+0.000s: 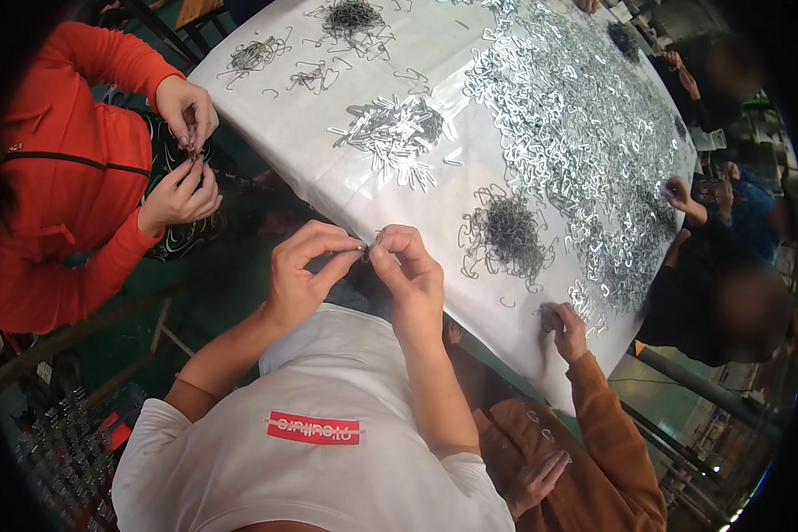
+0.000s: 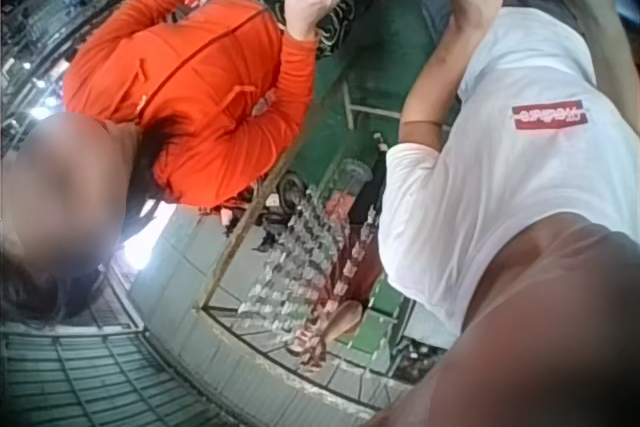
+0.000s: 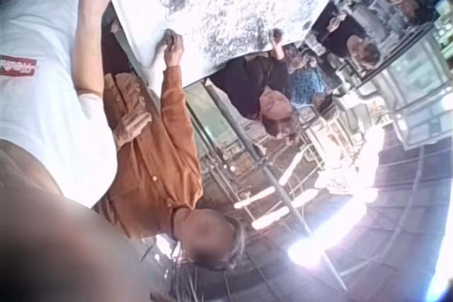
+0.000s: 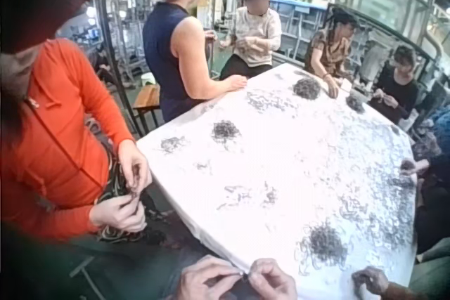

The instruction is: The person sits on the floor and assembles small metal hooks and fasteners by hand at a table with other workers. They pick up individual pieces, connect them, and hang the assembled chains onto a nearby metal rack.

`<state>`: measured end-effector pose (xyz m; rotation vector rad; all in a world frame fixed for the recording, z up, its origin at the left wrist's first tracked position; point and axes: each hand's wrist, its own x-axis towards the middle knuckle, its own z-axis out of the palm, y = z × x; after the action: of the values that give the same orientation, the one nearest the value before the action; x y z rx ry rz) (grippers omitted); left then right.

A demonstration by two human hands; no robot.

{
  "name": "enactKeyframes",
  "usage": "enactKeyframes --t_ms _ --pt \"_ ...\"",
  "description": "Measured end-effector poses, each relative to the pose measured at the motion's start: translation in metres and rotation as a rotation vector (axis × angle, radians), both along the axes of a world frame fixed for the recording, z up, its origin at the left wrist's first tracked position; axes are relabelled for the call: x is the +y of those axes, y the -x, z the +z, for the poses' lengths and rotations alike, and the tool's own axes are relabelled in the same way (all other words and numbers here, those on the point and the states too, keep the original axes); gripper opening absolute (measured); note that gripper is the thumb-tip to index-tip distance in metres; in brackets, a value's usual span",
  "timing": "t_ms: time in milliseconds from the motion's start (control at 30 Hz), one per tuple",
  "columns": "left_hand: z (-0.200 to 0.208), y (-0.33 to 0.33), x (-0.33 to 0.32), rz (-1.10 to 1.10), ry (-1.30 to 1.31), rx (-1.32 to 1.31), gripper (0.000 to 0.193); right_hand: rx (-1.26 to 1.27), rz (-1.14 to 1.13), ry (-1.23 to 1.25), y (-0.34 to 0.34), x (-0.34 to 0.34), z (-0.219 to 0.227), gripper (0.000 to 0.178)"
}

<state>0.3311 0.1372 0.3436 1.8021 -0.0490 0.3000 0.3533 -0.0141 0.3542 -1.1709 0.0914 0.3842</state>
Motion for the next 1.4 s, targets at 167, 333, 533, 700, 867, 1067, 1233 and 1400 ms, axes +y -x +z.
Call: enactKeyframes --t_ms 167,333,533,700,867,1067,1233,1400 --pt "-0.001 0.0 0.001 0.005 -0.006 0.005 0.015 -0.139 -0.064 0.038 0.0 0.01 -0.009 0.003" --pt "-0.02 -0.007 0.005 0.019 -0.027 -0.044 0.015 -0.426 -0.133 0.186 0.0 0.018 -0.019 0.005" --pt "-0.075 -0.088 0.026 0.076 -0.361 -0.225 0.012 -0.458 -0.097 0.262 0.005 0.014 -0.022 0.006" --pt "-0.101 -0.143 0.026 -0.118 -0.662 -0.16 0.01 -0.443 -0.1 0.235 0.01 0.012 -0.025 0.007" --pt "-0.105 -0.165 0.03 -0.259 -0.819 -0.062 0.008 -0.443 -0.088 0.226 0.011 0.011 -0.028 0.007" --pt "-0.084 -0.149 0.031 -0.174 -0.729 -0.125 0.01 -0.442 -0.067 0.29 0.007 0.011 -0.029 0.004" --pt "-0.044 -0.105 0.02 -0.134 0.033 0.284 0.015 -0.428 -0.071 0.348 0.002 0.013 -0.028 0.005" --pt "-0.009 -0.059 0.018 -0.196 0.404 0.424 0.017 -0.464 -0.107 0.418 -0.005 0.015 -0.032 0.008"
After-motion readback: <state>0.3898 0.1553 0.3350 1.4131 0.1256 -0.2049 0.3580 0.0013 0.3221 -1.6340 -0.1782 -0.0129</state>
